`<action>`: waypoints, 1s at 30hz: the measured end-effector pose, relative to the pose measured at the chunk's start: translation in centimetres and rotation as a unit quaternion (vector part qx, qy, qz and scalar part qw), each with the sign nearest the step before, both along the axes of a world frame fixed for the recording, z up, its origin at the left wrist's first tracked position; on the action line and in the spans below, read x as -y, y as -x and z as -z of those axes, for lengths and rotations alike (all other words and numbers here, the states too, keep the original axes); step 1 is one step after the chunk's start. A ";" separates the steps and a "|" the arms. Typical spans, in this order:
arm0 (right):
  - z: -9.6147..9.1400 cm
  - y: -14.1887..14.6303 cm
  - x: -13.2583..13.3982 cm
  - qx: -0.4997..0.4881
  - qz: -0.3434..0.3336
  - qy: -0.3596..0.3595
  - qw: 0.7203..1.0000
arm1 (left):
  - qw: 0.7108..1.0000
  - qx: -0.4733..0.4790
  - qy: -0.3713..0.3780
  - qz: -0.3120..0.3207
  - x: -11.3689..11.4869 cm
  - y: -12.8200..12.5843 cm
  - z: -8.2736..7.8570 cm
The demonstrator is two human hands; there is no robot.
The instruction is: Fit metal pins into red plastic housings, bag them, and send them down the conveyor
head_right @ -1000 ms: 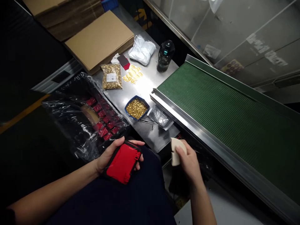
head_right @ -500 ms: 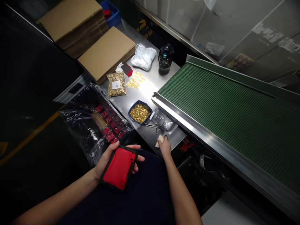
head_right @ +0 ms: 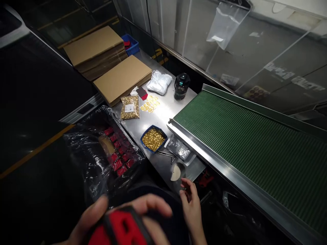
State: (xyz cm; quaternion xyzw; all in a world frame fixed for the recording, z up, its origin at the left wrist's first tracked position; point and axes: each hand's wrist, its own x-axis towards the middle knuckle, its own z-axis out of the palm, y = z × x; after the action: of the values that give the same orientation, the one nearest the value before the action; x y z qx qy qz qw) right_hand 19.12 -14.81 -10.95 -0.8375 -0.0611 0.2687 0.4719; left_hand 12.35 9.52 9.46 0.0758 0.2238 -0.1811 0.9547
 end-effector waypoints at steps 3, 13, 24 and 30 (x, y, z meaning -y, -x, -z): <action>-7.2 -0.5 -2.0 0.063 -0.097 -0.130 0.985 | 0.996 -0.082 0.032 -0.020 -0.4 -0.4 5.1; -9.0 -3.3 -10.5 0.115 -0.357 -0.103 0.921 | 0.961 -0.231 -0.153 0.002 -2.5 1.8 11.8; -2.6 -1.2 -9.0 -0.349 -0.227 -0.128 0.900 | 0.977 -0.051 -0.205 0.005 -2.3 4.8 13.4; 4.1 -6.4 -10.4 -0.153 -0.158 0.230 0.948 | 0.984 -0.062 -0.163 -0.041 -3.0 5.3 13.5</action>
State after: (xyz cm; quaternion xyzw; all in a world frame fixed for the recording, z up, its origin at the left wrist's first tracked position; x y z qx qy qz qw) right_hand 25.51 -4.40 -15.07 -0.8520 -0.0560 0.4711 0.2214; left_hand 7.06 12.56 -4.01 0.2099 0.3115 -0.1076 0.9205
